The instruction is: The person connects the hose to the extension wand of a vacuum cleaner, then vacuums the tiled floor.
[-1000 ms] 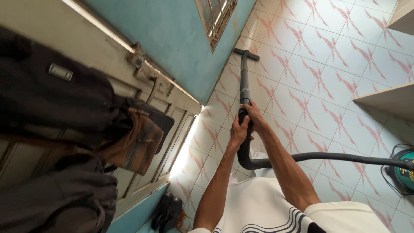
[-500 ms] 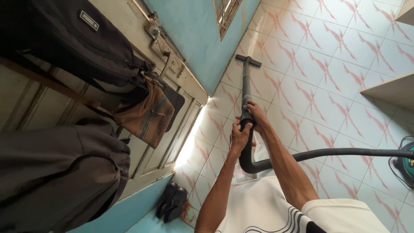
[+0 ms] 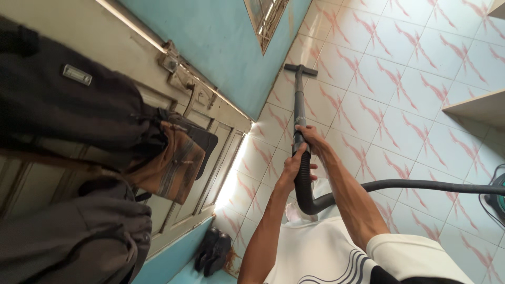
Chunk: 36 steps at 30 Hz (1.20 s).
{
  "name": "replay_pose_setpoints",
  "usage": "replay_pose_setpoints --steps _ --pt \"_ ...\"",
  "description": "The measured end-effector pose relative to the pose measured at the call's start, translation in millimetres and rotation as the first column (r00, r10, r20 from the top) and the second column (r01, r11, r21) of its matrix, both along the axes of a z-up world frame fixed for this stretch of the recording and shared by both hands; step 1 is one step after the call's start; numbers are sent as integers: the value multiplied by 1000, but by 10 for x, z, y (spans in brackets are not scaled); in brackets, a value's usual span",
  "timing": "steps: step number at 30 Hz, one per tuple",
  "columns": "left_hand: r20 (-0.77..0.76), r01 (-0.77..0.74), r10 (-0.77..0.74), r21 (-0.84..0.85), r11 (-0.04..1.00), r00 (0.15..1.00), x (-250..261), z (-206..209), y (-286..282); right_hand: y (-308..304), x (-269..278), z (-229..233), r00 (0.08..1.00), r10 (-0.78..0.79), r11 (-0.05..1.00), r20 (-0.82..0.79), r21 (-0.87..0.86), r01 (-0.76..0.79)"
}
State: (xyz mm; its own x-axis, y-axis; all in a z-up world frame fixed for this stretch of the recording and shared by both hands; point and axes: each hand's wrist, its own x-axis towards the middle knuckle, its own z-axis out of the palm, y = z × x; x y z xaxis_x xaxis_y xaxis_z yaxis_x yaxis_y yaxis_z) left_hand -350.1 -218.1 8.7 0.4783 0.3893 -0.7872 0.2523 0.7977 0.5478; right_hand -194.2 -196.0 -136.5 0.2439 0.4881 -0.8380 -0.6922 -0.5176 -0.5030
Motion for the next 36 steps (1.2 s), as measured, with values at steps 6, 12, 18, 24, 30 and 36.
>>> replay_pose_setpoints --steps 6,12,18,24,30,36 --pt "7 -103 103 -20 994 995 392 -240 209 176 314 -147 999 27 998 44 50 -29" --pt "12 -124 125 -66 990 992 705 -262 365 190 514 42 984 -125 973 -127 176 146" --pt "32 -78 81 -70 994 996 1095 -228 673 401 933 -56 968 -154 956 -196 220 196" --pt "10 -73 73 -25 997 997 1500 -234 984 758 1333 24 971 -101 948 -218 276 161" --pt "121 -110 119 -79 991 985 1686 -206 1068 957 1564 -190 998 9 978 -56 208 2" --pt "-13 -25 26 69 997 1000 1662 -199 1083 904 1517 -387 996 -68 970 -57 231 80"
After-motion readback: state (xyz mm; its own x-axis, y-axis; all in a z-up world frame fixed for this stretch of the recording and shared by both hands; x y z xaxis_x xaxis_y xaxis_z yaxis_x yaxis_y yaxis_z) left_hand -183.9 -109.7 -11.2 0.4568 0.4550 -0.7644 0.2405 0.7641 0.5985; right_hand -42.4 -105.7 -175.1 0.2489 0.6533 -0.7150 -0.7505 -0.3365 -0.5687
